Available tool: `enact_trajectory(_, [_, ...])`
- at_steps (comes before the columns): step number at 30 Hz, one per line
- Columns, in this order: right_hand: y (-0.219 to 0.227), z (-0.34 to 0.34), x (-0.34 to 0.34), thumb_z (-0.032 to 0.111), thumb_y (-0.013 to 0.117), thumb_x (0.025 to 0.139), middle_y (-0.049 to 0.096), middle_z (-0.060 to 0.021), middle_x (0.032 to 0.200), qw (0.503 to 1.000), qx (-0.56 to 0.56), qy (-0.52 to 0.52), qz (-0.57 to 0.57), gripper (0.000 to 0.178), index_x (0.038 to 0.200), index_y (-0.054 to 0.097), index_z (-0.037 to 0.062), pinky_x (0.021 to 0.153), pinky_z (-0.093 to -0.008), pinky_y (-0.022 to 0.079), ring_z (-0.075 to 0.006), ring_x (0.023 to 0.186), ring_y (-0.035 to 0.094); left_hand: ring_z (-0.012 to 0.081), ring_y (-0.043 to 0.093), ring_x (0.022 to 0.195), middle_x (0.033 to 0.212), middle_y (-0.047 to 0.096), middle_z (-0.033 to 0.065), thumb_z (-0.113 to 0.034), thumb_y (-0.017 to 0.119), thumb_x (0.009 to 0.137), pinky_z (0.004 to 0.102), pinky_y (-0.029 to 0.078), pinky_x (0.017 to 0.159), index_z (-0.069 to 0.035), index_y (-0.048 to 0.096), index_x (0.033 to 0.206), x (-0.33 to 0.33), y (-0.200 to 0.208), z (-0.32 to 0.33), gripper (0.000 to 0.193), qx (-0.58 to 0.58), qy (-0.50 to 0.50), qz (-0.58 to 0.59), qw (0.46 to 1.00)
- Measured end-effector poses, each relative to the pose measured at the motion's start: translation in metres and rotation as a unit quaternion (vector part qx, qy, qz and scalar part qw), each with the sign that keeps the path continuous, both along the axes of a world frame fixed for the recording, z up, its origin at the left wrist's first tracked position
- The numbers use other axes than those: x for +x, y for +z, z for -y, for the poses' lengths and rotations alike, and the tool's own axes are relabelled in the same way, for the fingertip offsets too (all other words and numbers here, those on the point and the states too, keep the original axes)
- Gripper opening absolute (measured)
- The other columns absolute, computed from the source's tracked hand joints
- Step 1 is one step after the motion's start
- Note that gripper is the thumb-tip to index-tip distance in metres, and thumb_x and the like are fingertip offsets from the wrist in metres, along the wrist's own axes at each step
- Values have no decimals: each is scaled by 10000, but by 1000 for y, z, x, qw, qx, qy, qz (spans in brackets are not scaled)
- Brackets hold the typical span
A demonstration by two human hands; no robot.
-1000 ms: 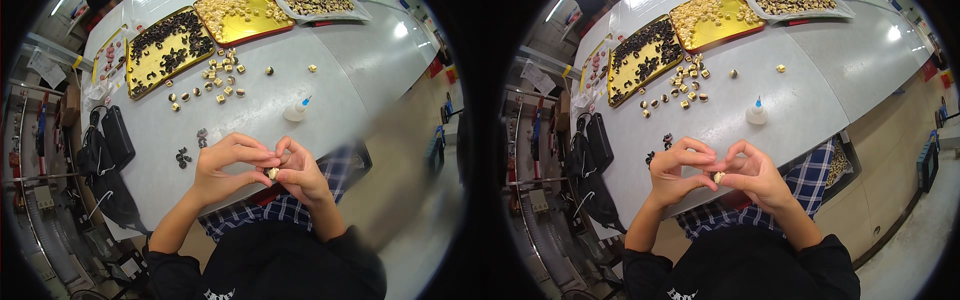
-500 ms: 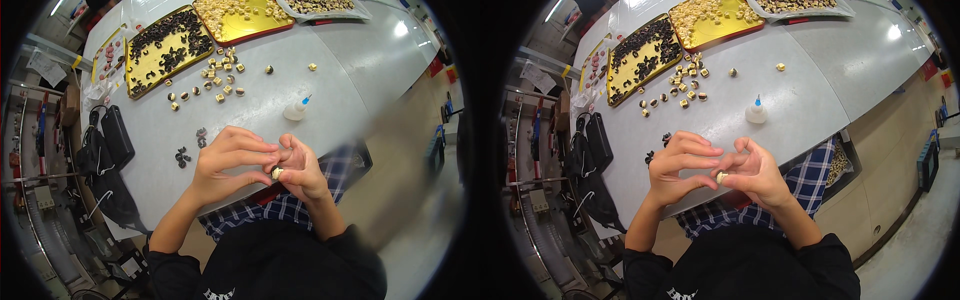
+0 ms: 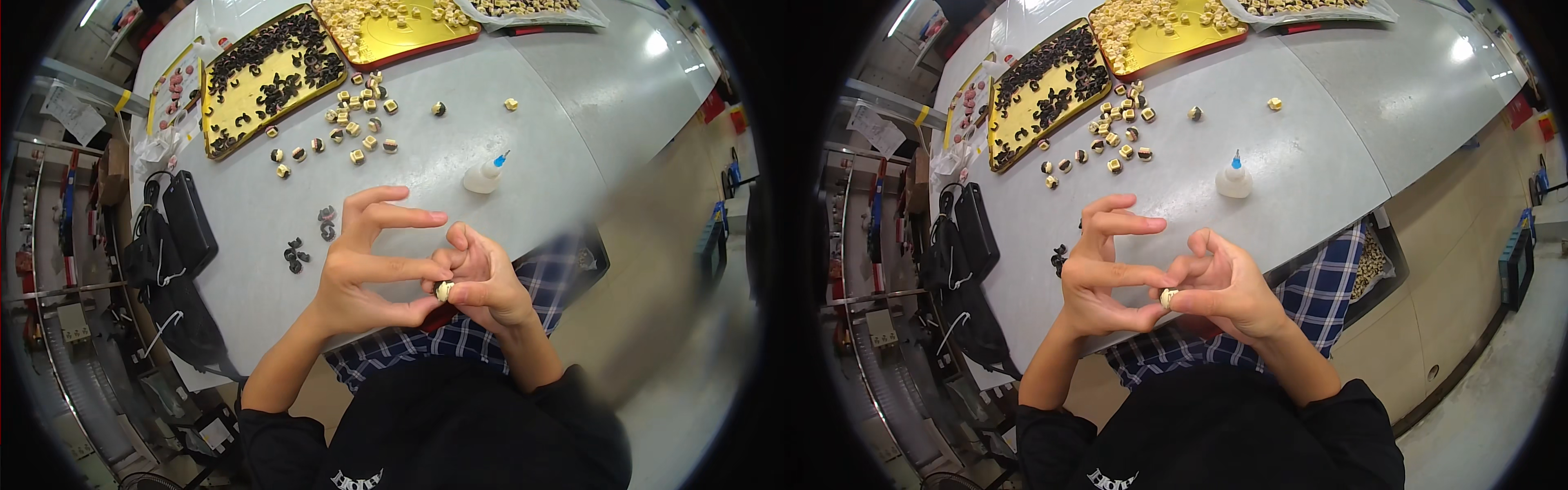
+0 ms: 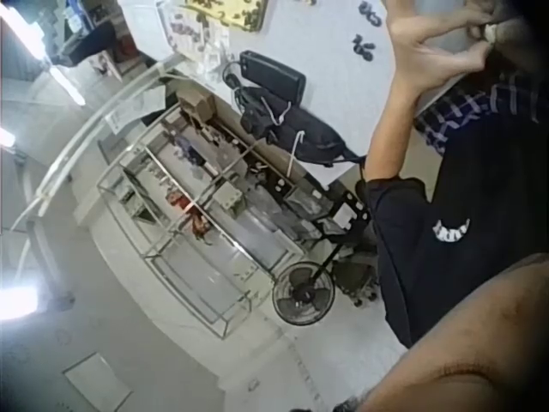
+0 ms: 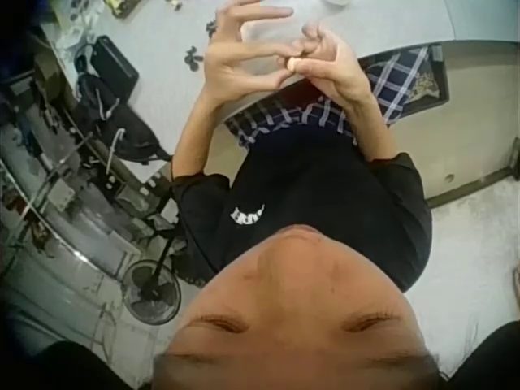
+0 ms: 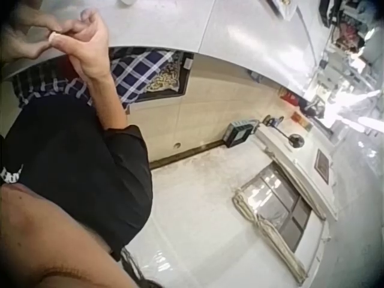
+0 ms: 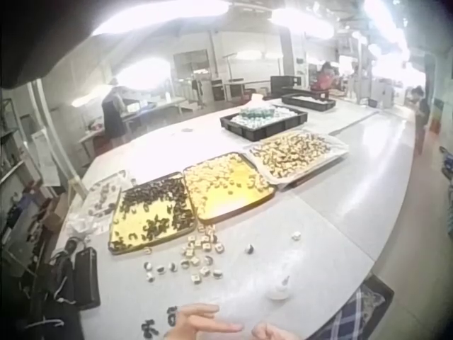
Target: Assembling small plastic and metal components by applying glue and joining them together.
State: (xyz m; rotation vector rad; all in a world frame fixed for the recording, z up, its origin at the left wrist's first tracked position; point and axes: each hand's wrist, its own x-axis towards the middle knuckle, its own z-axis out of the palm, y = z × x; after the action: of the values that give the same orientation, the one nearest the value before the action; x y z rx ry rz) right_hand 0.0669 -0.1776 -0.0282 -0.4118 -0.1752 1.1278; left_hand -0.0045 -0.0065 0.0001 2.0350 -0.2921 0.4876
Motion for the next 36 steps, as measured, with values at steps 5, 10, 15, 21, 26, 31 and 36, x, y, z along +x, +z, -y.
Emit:
enact_trajectory(5, [5, -5, -5, -93, 646, 714, 590, -128, 896, 1000, -8, -13, -18, 444, 966, 337, 102, 803, -334, 493, -250, 913, 601, 337, 353, 1200, 1144, 586, 15, -128, 726, 420, 435, 347, 895, -204, 733, 730, -1, 1, 3, 320, 47, 58, 26, 997])
enact_trajectory(10, [2, -8, -7, -64, 646, 730, 571, -108, 871, 999, -14, -17, -46, 420, 961, 342, 111, 819, -328, 471, -236, 921, 593, 348, 340, 1219, 1142, 585, 27, -131, 717, 428, 451, 327, 933, -190, 734, 729, -2, 1, 3, 307, 48, 85, 23, 995])
enact_trajectory(15, [9, -14, -9, 62, 680, 750, 548, -84, 916, 996, -69, -43, -27, 385, 954, 359, 124, 766, -273, 467, -187, 887, 565, 347, 313, 1244, 1146, 580, 55, -107, 720, 455, 471, 292, 986, -168, 738, 767, 1, -2, 0, 318, 49, 83, 27, 995])
enact_trajectory(21, [2, -21, -11, 162, 679, 799, 546, -64, 941, 996, -7, -41, -83, 307, 933, 407, 116, 792, -264, 418, -158, 921, 518, 319, 309, 1234, 1147, 572, 79, -124, 798, 530, 474, 255, 1023, -141, 739, 837, 4, 0, -4, 314, 24, 95, 7, 995])
enact_trajectory(26, [0, -21, -13, 155, 635, 847, 544, -52, 968, 993, 9, -37, -110, 207, 861, 431, 121, 874, -282, 408, -152, 992, 512, 314, 325, 1217, 1140, 571, 86, -169, 817, 574, 467, 257, 1022, -129, 734, 859, 3, 1, -4, 300, 17, 86, -17, 996])
enact_trajectory(31, [1, -21, -15, 213, 624, 866, 549, -32, 965, 995, 0, -43, -95, 201, 873, 451, 112, 880, -287, 408, -147, 1002, 515, 316, 336, 1212, 1139, 569, 93, -159, 811, 583, 460, 268, 1014, -127, 732, 857, 2, 0, -5, 287, 6, 89, -23, 996])
enact_trajectory(36, [2, -20, -15, 223, 614, 876, 555, -38, 948, 994, -10, -52, -97, 201, 886, 456, 100, 878, -299, 413, -156, 982, 532, 312, 348, 1204, 1141, 568, 97, -156, 806, 592, 455, 283, 1003, -127, 724, 874, 3, -2, -4, 296, 9, 88, -18, 996])
